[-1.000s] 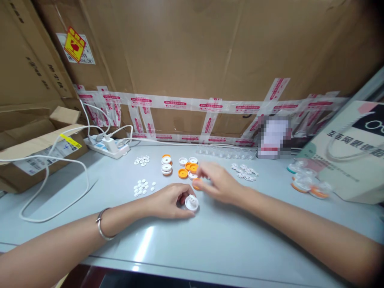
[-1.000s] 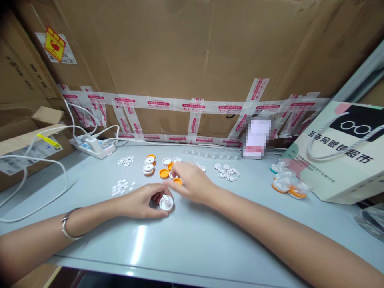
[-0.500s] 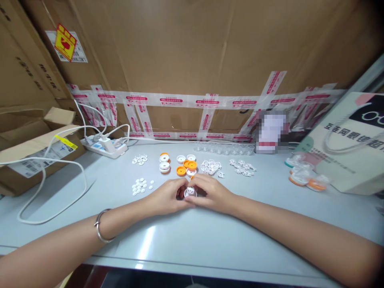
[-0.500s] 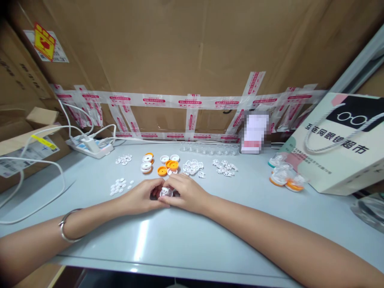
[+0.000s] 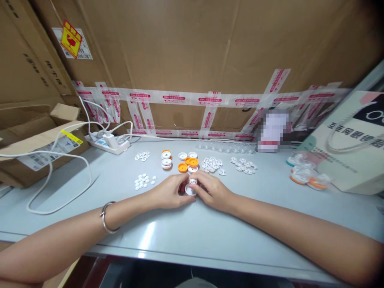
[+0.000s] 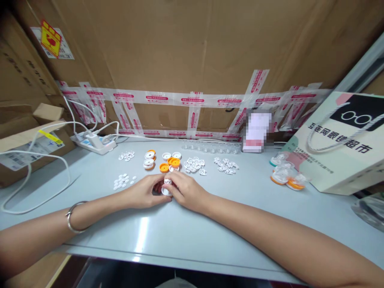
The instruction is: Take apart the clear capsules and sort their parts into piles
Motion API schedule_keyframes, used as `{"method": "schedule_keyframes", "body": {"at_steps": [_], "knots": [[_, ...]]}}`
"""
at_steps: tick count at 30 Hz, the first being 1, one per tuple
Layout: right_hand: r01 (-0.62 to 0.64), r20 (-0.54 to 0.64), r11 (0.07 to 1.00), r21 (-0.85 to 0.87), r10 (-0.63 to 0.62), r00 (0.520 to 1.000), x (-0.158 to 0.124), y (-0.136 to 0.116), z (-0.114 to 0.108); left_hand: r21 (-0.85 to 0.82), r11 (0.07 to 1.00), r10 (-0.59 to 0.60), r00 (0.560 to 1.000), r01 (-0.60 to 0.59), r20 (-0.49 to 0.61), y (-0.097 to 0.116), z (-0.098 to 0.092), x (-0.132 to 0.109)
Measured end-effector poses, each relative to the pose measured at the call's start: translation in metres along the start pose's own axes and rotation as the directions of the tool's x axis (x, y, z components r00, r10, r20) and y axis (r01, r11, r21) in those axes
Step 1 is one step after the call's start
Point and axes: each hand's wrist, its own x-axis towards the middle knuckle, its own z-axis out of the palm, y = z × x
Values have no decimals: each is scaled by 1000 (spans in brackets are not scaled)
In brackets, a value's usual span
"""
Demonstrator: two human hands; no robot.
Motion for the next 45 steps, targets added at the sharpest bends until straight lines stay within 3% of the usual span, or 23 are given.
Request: {"method": "schedule_keyframes", "body": {"at_steps": [3,6,9,11,15,21,28,33,36,41,45], "knots": [[-31,12,997,72,30,999,1,-2,-1,8,1000,29,1000,-29,-3,0,0,-1],[-96,-68,982,165,108,992,2,-2,-4,56,995,87,996,-85,-34,1,-1,-2],[-207,-124,941,267,246,961,3,-3,-7,128,981,154,987,-147,-46,2,-4,-3],[-283,-128,891,355,346,929,4,-5,-7,188,968,190,974,-165,-125,4,-8,-4],[-356,-69,745,564,472,879,6,-10,-5,276,936,306,893,-219,-331,10,-13,-5],[-375,62,536,756,512,857,13,-17,-8,277,902,421,817,-331,-395,19,-13,-4],[-372,18,583,722,521,853,14,-18,-10,259,930,359,797,-261,-486,17,-21,0],[-357,4,591,724,514,858,12,-20,-7,233,936,346,814,-264,-467,14,-24,-1],[-398,28,571,718,548,836,13,-20,-10,317,902,411,804,-292,-430,12,-23,-1],[-442,100,540,716,547,831,13,-15,-12,657,696,586,758,-289,-288,5,-18,-5],[-438,102,557,705,532,840,12,-14,-10,749,602,624,749,-276,-225,3,-16,-7]]}}
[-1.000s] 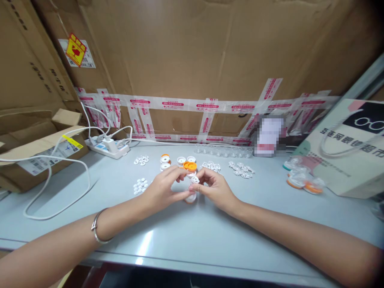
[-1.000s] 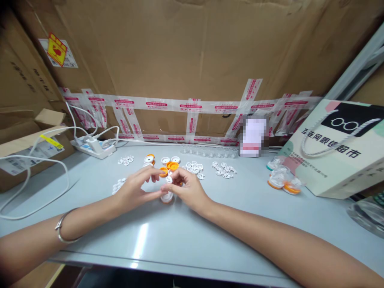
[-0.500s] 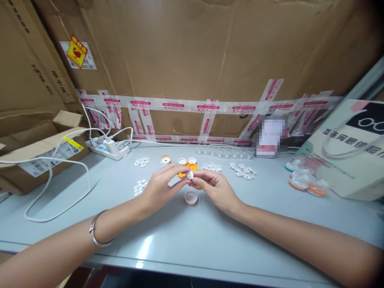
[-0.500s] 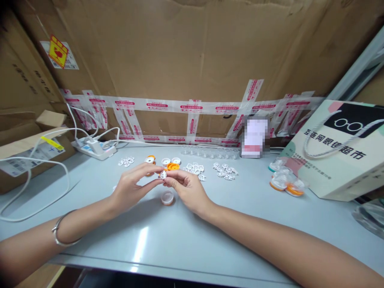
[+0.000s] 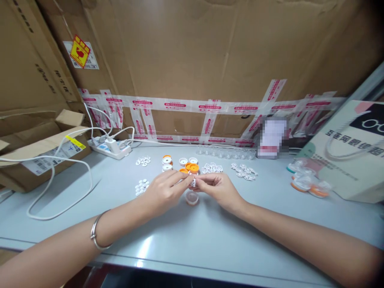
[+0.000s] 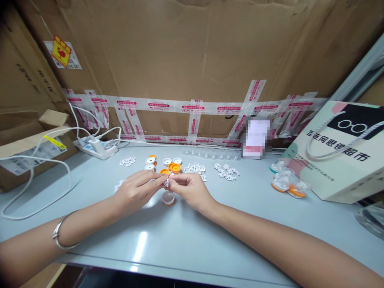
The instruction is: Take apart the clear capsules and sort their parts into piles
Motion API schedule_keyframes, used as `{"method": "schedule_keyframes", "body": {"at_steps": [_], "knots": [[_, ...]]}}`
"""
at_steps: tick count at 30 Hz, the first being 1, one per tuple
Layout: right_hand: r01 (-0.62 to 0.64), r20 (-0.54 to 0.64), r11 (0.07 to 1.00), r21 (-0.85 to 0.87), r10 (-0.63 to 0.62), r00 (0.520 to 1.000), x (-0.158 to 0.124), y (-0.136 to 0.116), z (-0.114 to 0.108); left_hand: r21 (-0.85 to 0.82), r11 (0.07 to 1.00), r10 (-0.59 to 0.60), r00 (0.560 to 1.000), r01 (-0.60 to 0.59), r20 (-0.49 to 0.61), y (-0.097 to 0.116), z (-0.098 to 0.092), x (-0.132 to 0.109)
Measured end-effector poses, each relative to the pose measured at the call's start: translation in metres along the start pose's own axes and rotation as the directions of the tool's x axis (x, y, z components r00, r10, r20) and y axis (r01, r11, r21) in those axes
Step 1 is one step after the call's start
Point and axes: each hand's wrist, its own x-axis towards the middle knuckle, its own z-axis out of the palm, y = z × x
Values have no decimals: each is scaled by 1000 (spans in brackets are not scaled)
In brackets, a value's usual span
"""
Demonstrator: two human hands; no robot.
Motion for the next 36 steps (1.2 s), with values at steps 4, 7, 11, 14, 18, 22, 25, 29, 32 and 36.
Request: {"method": "schedule_keyframes", "body": {"at_steps": [4,7,11,14,18,22,25,29,32,36], "knots": [[24,-7,998,-54,-25,1000,-1,2,1,36,997,65,998,-65,-8,1,-1,1],[44,-16,992,-114,-47,999,-1,3,1,62,993,104,995,-104,8,4,-3,2],[85,-18,974,-210,-91,996,-3,5,1,115,985,131,991,-131,14,9,-7,4],[103,-24,962,-253,-113,993,-3,5,1,149,976,162,987,-161,8,11,-8,5],[68,-12,983,-173,-71,997,-1,3,0,120,979,165,986,-164,1,7,-7,4],[-98,-41,995,9,99,994,3,-1,0,13,997,79,997,-79,-19,4,1,1],[-197,-27,978,63,199,980,4,-6,2,-174,984,-49,993,30,-103,5,3,2],[-234,-26,972,36,235,972,8,-15,-3,-400,903,-247,952,157,-183,7,-3,6],[-149,-15,960,-239,150,989,19,-26,-25,-461,846,-366,919,266,-143,4,-7,8],[-7,-50,760,-650,-33,998,38,-38,-71,-501,767,-486,873,400,-48,-3,-3,6]]}}
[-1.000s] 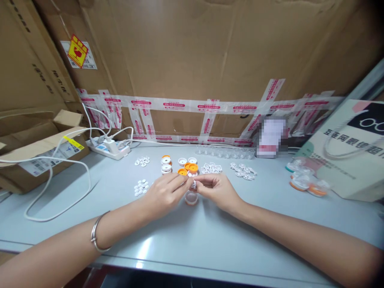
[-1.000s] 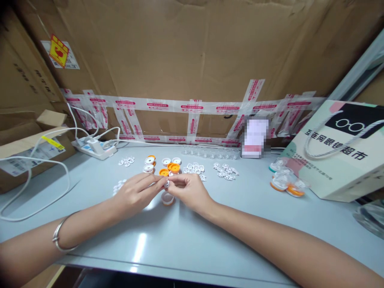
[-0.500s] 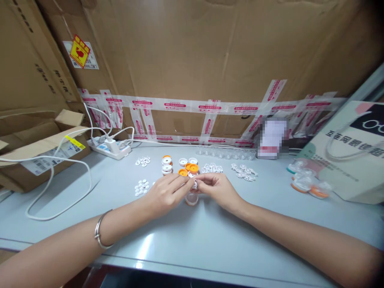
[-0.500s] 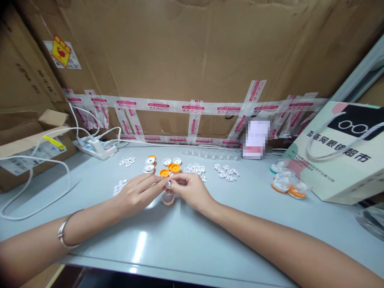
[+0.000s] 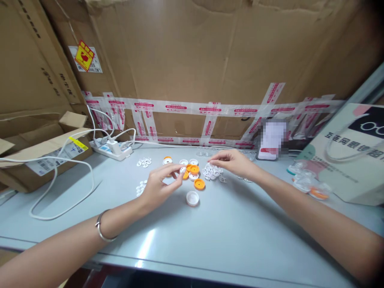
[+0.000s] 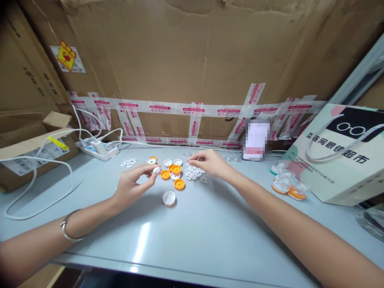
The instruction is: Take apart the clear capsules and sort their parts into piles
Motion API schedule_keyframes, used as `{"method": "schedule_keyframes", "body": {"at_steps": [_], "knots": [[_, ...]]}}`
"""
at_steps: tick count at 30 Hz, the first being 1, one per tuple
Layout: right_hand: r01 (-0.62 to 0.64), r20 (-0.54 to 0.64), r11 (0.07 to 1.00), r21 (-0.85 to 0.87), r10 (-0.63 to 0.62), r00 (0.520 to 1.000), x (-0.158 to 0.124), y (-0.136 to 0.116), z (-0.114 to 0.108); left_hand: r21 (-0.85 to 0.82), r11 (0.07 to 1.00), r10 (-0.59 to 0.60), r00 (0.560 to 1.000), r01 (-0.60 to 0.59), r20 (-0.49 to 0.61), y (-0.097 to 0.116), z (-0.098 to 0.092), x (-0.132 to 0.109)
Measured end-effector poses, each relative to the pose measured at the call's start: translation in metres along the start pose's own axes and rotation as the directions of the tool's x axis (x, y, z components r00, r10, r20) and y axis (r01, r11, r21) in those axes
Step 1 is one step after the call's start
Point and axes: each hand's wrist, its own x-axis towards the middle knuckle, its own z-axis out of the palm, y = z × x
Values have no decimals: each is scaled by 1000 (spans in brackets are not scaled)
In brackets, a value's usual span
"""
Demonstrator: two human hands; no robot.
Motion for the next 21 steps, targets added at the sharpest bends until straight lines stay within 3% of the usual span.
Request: {"method": "schedule_keyframes", "body": {"at_steps": [3,7,11,14,17,21], "knots": [[-51,71,981,-188,66,995,9,18,-21,-7,997,-77,996,77,43,-6,4,-1],[-52,197,946,-321,121,973,11,31,-29,-27,995,-93,992,96,81,-8,7,-2],[-25,107,938,-345,66,992,7,22,-20,-56,991,-118,990,123,78,-7,7,0],[3,98,997,-74,5,995,-2,4,-1,-118,968,-207,970,222,126,-5,7,0],[-27,232,952,306,-47,972,-17,-14,28,-221,931,-249,948,291,201,-3,9,-1],[-86,235,853,515,-44,971,-32,-24,59,-183,971,-124,976,156,179,-1,10,-3]]}}
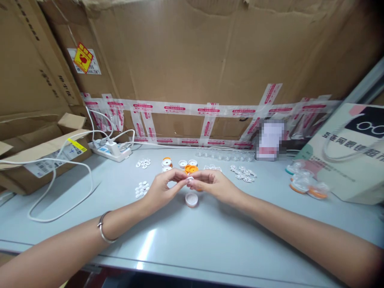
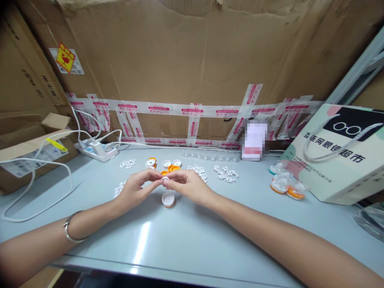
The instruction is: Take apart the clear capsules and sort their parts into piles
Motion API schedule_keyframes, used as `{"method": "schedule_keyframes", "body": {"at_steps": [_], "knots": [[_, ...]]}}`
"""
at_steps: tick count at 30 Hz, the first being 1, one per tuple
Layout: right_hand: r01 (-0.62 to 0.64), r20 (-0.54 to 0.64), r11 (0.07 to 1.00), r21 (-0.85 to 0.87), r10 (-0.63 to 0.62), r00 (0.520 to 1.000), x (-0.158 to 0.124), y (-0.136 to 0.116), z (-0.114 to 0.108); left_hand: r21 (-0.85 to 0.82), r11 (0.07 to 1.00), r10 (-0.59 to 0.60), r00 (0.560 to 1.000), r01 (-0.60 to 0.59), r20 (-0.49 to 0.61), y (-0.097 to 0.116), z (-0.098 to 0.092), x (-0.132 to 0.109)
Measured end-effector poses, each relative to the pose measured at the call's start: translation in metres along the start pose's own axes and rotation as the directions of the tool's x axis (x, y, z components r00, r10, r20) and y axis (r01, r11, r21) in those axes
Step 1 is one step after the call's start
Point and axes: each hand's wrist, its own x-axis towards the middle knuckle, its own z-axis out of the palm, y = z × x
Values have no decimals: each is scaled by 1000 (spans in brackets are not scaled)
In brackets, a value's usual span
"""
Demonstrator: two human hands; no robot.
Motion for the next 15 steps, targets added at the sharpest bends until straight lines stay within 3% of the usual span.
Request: {"method": "schedule_keyframes", "body": {"at_steps": [3,7,11,15], "knots": [[-8,-108,999,39,12,994,-2,4,8,188,964,198,980,-190,-23,-2,-1,0],[-15,-202,990,140,43,979,-3,6,11,449,800,435,900,-398,24,-6,-4,1],[-6,-192,978,210,48,980,-4,6,15,596,673,495,865,-438,76,-7,-6,1],[27,-163,990,137,-5,987,-5,7,14,651,614,517,851,-446,95,-7,-6,0]]}}
